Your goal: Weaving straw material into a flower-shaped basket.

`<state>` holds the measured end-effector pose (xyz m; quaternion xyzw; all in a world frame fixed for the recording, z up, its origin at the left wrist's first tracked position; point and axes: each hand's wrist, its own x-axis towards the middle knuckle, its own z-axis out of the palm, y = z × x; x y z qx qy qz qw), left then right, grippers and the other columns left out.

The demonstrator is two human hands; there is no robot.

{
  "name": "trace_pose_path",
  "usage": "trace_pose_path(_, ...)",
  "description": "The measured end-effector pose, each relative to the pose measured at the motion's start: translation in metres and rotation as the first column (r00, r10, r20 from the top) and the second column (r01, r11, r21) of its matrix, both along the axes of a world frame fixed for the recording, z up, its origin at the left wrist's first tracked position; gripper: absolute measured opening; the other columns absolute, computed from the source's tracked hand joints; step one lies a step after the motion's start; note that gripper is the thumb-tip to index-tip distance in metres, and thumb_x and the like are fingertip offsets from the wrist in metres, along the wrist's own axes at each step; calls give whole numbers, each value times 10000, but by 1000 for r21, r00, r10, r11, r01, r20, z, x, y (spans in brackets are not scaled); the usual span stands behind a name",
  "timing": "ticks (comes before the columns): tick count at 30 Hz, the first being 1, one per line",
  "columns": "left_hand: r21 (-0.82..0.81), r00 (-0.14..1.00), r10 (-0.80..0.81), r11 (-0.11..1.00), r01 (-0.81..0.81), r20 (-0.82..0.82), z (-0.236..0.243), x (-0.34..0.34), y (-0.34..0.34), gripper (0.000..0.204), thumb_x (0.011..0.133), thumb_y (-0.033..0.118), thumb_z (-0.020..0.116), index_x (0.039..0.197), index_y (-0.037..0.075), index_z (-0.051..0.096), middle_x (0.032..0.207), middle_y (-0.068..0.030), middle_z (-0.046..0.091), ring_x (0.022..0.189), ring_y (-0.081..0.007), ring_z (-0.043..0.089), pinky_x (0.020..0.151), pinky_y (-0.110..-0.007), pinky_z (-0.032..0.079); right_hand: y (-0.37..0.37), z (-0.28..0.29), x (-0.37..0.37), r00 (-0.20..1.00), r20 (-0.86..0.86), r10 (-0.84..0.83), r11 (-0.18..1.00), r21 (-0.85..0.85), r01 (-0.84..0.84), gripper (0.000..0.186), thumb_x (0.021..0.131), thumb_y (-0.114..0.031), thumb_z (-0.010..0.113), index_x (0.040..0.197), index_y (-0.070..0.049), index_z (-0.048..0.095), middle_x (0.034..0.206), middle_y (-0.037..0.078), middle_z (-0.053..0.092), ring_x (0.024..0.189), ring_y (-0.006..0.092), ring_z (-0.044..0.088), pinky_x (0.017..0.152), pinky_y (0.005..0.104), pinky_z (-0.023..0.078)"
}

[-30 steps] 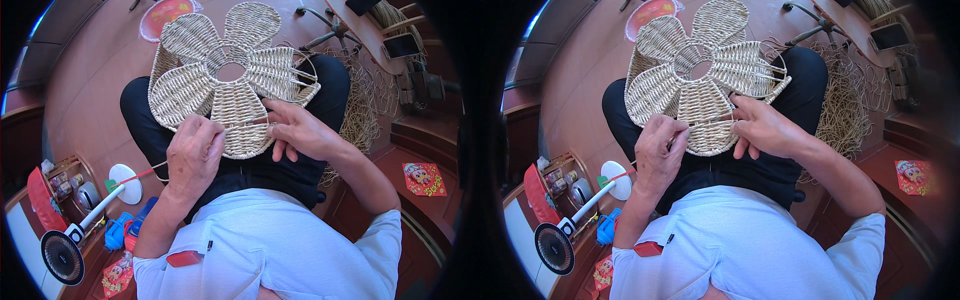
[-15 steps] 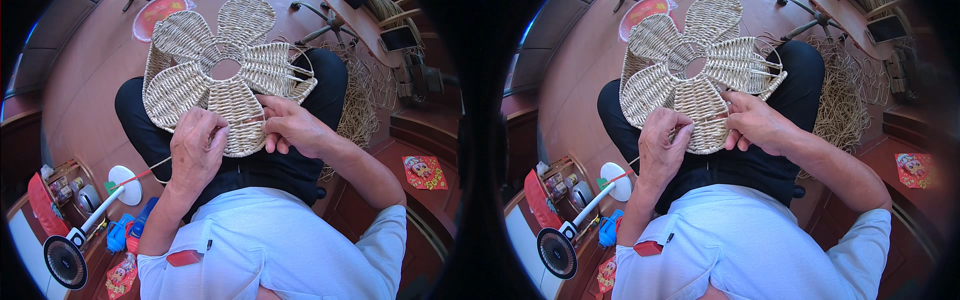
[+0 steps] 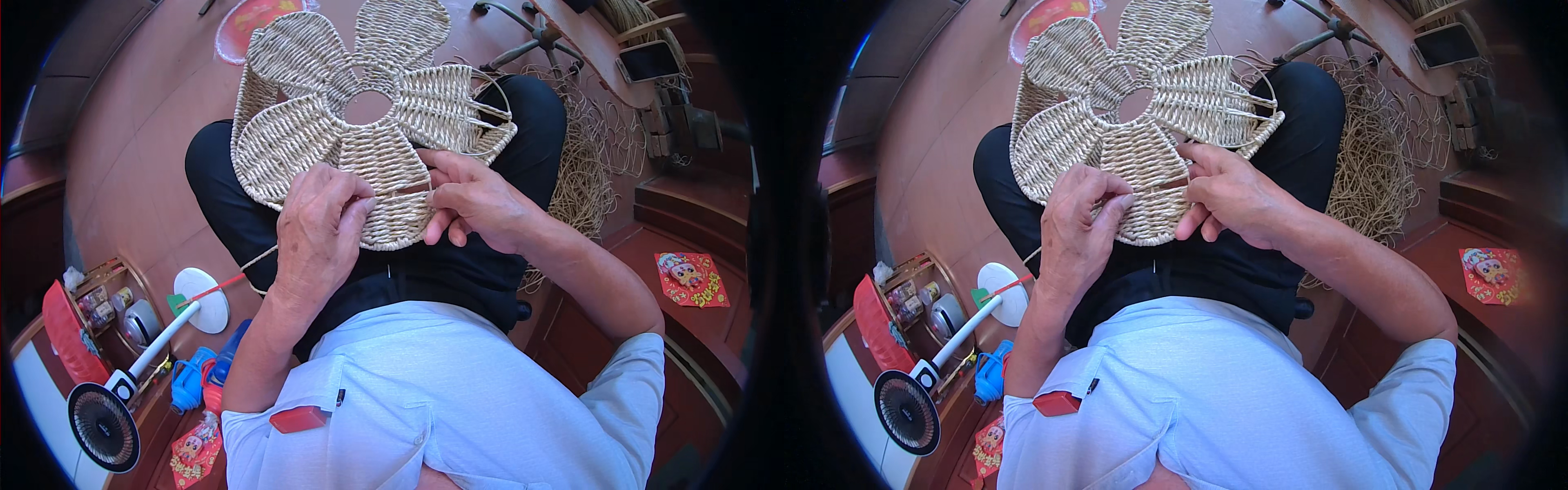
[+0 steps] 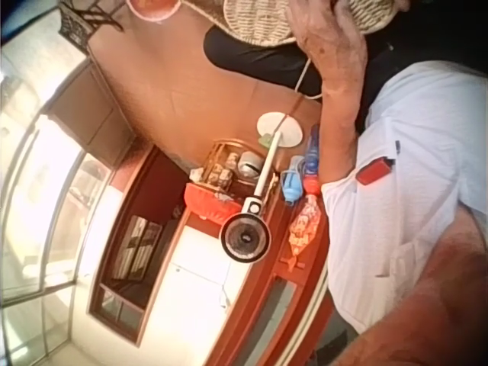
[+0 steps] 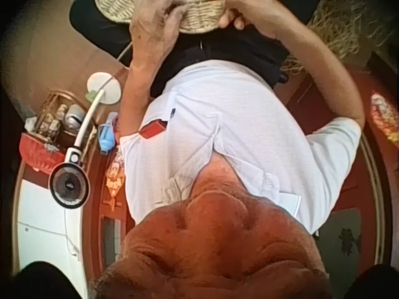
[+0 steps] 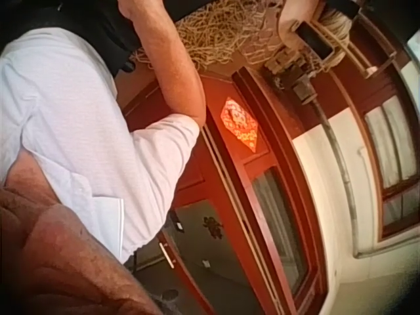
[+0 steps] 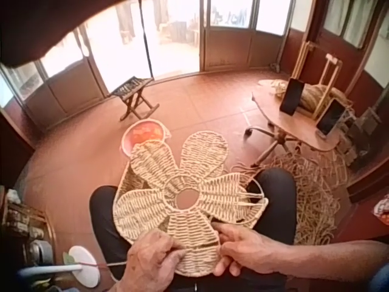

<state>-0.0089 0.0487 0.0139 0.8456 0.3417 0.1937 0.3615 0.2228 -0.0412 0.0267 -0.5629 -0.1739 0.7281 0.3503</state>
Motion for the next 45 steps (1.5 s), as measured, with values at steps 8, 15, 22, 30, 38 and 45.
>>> trace_pose_path(8, 75, 1000, 11, 997, -10, -6, -3, 4, -8, 105, 898, 34, 781, 944, 45, 687, 918, -121, 629, 926, -348, 639, 851, -477, 499, 0, -4, 3, 999, 23, 34, 999, 10, -34, 741, 1006, 54, 482, 1726, 11, 315, 1161, 106, 700, 712, 99, 736, 516, 198, 575)
trace_pose_path(15, 98, 1000, 24, 995, -25, 9, -6, 5, -16, 111, 903, 42, 787, 950, 62, 688, 903, -108, 626, 894, -344, 626, 825, -469, 478, 1, 0, 4, 999, -12, 32, 999, -16, -32, 720, 999, 49, 503, 1702, 30, 349, 1084, 78, 666, 691, 84, 699, 516, 205, 564)
trace_pose_path(22, 180, 999, 22, 984, -15, -33, -7, 4, -19, 129, 899, 57, 795, 962, 81, 685, 913, -96, 626, 898, -331, 623, 832, -473, 459, 4, -3, 4, 998, -23, 59, 998, -9, -59, 672, 998, 54, 504, 1663, 41, 404, 996, 53, 675, 664, 53, 655, 516, 190, 543)
trace_pose_path(30, 270, 997, 35, 963, -17, -62, -4, 3, -17, 117, 900, 48, 799, 929, 68, 688, 843, -75, 615, 846, -290, 630, 815, -437, 459, 6, 0, 0, 1000, -20, -9, 999, -49, 8, 584, 1015, 36, 504, 1598, 47, 473, 927, 19, 661, 630, 18, 569, 494, 167, 462)
trace_pose_path(38, 272, 994, 40, 962, -10, -103, -1, 3, -17, 106, 912, 75, 793, 924, 73, 688, 860, -81, 629, 848, -297, 636, 827, -443, 461, 5, -1, -1, 999, -38, -12, 998, -56, 9, 650, 1009, 33, 516, 1652, 39, 418, 930, 22, 655, 664, 19, 580, 497, 174, 462)
trace_pose_path(45, 204, 998, 28, 979, -17, -48, -7, 3, -18, 104, 919, 79, 795, 929, 78, 692, 844, -64, 622, 836, -282, 630, 815, -438, 456, 5, 1, -2, 999, -32, -1, 999, -41, 0, 722, 993, 46, 523, 1697, 33, 362, 943, 27, 653, 660, 32, 587, 510, 176, 476)
